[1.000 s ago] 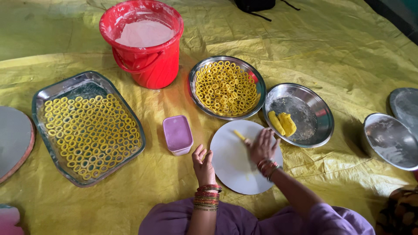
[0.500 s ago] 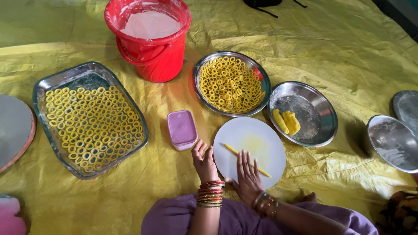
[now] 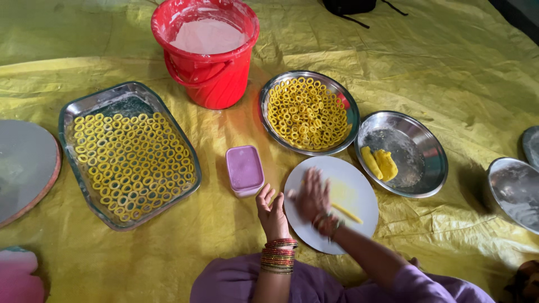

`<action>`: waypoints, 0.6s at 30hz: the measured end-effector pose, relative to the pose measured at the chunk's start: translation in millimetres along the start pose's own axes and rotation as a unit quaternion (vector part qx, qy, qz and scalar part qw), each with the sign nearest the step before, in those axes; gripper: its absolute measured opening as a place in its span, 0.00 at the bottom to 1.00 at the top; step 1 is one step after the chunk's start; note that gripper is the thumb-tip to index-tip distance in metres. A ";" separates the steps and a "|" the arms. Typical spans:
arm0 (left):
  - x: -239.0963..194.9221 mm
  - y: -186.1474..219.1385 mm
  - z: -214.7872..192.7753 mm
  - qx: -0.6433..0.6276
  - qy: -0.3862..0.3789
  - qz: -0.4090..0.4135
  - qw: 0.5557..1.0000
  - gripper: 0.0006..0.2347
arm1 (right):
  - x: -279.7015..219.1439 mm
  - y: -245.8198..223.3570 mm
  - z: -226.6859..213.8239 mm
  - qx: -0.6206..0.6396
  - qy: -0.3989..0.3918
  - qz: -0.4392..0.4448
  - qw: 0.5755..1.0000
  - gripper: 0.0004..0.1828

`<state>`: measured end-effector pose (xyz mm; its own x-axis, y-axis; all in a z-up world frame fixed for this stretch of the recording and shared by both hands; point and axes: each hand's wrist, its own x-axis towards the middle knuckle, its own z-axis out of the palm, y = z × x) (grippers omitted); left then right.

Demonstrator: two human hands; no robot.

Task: The person rolls small pieces of yellow dough into thin ropes on a white plate, then joins the ends to form rings. The finished rings are placed into a metal bowl. The person repeats this process continuously.

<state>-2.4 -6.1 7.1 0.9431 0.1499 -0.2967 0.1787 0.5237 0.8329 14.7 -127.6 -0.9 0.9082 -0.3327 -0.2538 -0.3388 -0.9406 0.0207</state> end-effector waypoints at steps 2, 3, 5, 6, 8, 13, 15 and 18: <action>-2.0 2.3 2.2 -0.019 0.004 -0.008 1.000 0.23 | -49.2 -6.7 31.3 -0.257 0.089 -0.160 0.949 0.48; -4.0 3.5 2.8 -0.022 0.002 -0.021 1.000 0.23 | -62.7 -5.6 40.5 -0.191 0.088 -0.196 0.958 0.49; -4.4 7.4 5.0 -0.030 -0.003 -0.041 0.999 0.23 | -70.4 -4.8 48.0 -0.056 0.090 -0.266 0.958 0.52; -4.8 9.2 5.5 -0.033 -0.001 -0.054 0.998 0.23 | -61.2 0.1 43.3 -0.070 0.062 -0.208 0.974 0.52; -6.0 11.5 4.5 -0.036 0.004 -0.080 0.996 0.23 | -20.1 6.1 22.9 -0.097 0.002 -0.089 0.991 0.52; -4.3 8.3 4.5 0.006 -0.001 0.014 1.000 0.22 | 40.6 36.2 -25.7 0.016 0.086 0.103 0.991 0.54; -1.9 6.1 6.3 0.000 -0.004 0.016 1.000 0.22 | 25.0 29.0 -19.8 -0.007 0.058 0.097 0.994 0.55; -2.9 1.9 6.3 0.004 -0.002 0.010 1.000 0.22 | -32.1 3.8 16.8 -0.187 0.021 -0.087 0.978 0.52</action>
<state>-3.0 -10.8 12.5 0.9476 0.1562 -0.2786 0.1630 0.5137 0.8424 -19.9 -119.3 -9.0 0.9561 -0.1614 -0.2444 -0.0730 -0.9395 0.3346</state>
